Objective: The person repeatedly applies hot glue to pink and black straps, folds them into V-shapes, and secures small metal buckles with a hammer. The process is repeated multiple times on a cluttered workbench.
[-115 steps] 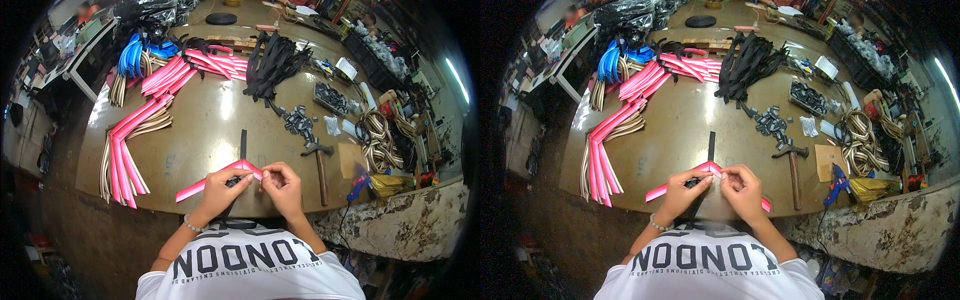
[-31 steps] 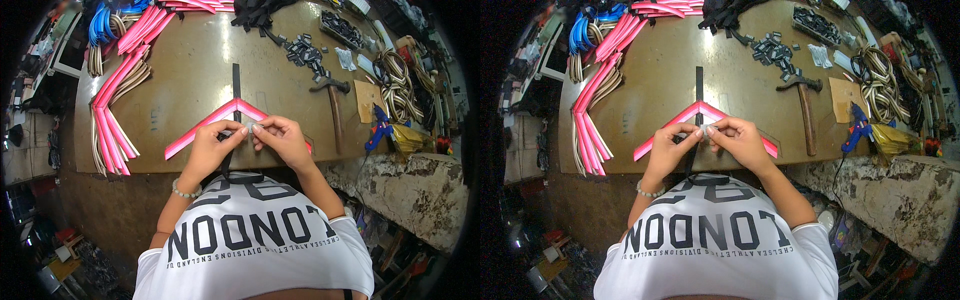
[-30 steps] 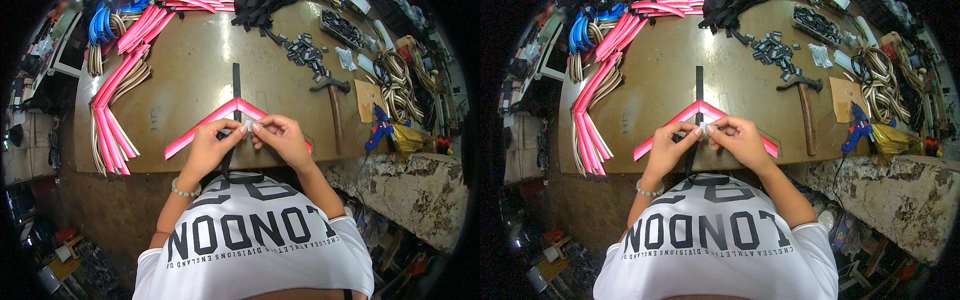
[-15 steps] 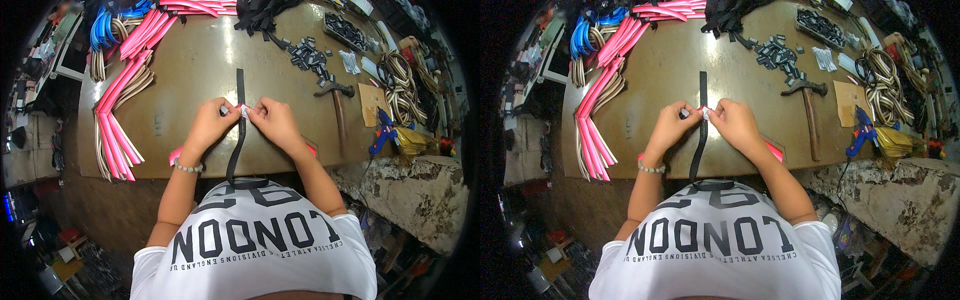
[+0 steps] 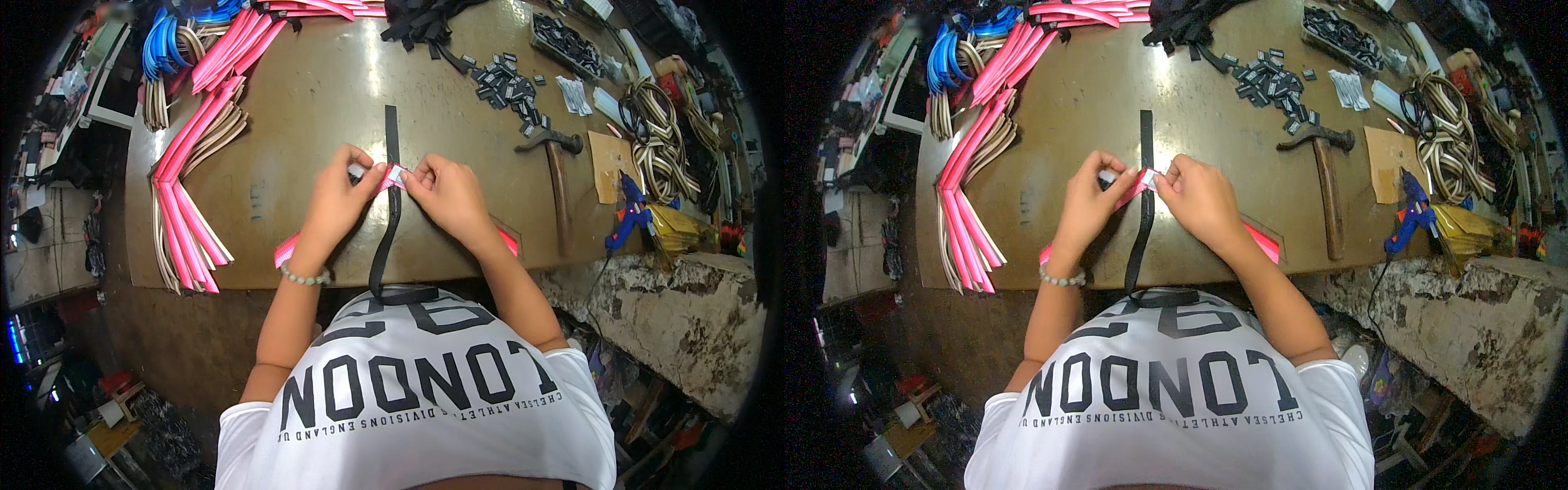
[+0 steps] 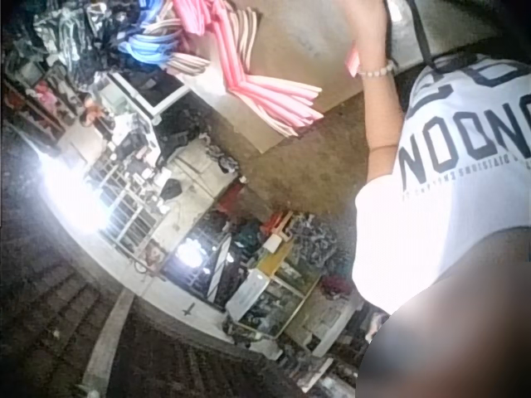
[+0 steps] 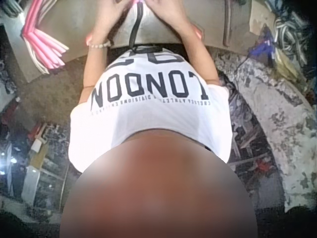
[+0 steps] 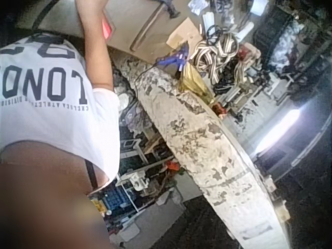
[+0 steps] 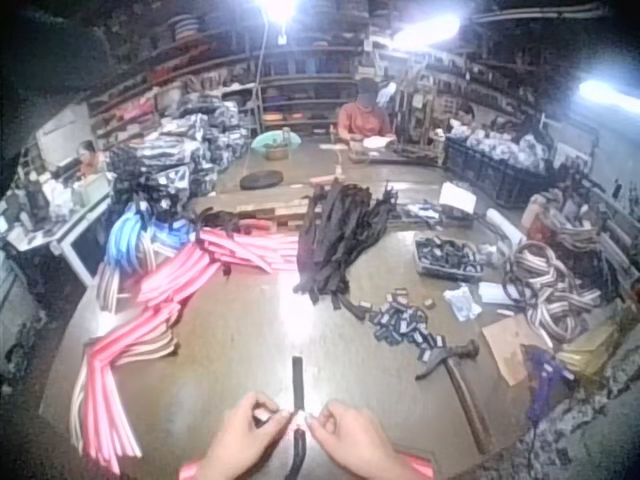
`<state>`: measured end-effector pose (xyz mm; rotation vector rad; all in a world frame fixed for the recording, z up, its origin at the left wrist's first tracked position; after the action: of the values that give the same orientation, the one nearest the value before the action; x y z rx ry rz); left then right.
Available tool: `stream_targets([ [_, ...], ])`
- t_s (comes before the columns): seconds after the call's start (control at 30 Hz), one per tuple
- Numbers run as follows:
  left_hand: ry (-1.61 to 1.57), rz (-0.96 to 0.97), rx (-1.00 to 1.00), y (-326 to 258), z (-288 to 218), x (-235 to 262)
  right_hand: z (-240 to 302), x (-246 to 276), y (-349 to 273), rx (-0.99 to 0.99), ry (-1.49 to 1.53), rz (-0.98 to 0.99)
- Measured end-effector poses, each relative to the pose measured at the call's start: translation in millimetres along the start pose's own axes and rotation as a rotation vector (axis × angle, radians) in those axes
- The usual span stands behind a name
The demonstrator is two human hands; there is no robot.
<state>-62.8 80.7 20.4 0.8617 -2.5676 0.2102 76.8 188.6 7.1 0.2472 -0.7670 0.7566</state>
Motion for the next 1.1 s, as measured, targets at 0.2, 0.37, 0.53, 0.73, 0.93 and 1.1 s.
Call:
stream_targets([
  [0.2, 0.021, 0.183, -0.282, -26, -14, 1, -2, -2, 2, -0.025, 0.018, 0.033],
  [0.37, -0.017, 0.109, -0.242, -21, -5, -9, -2, 0, 2, -0.008, 0.013, 0.029],
  [0.53, -0.009, 0.020, -0.152, -9, 0, -9, -2, 0, 3, -0.017, 0.005, 0.037],
  [0.73, 0.076, 0.078, -0.003, 3, 1, -8, 9, 6, -3, 0.067, -0.016, 0.005],
  [0.93, 0.060, 0.061, -0.002, 2, 2, -9, 28, 10, 12, 0.373, 0.080, 0.071],
  [1.1, 0.061, 0.011, -0.036, -7, 1, -12, 9, -2, 61, 0.355, 0.138, 0.061],
])
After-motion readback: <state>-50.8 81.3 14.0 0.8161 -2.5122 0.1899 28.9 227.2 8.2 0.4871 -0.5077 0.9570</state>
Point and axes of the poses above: each hand's wrist, its own y-axis towards the middle knuckle, its own x-axis out of the back of the hand, z = x × y, the point moved 5 cm from there along y, towards the middle knuckle, and after that the axes turned 7 degrees about -y, right-handed, at the moved point
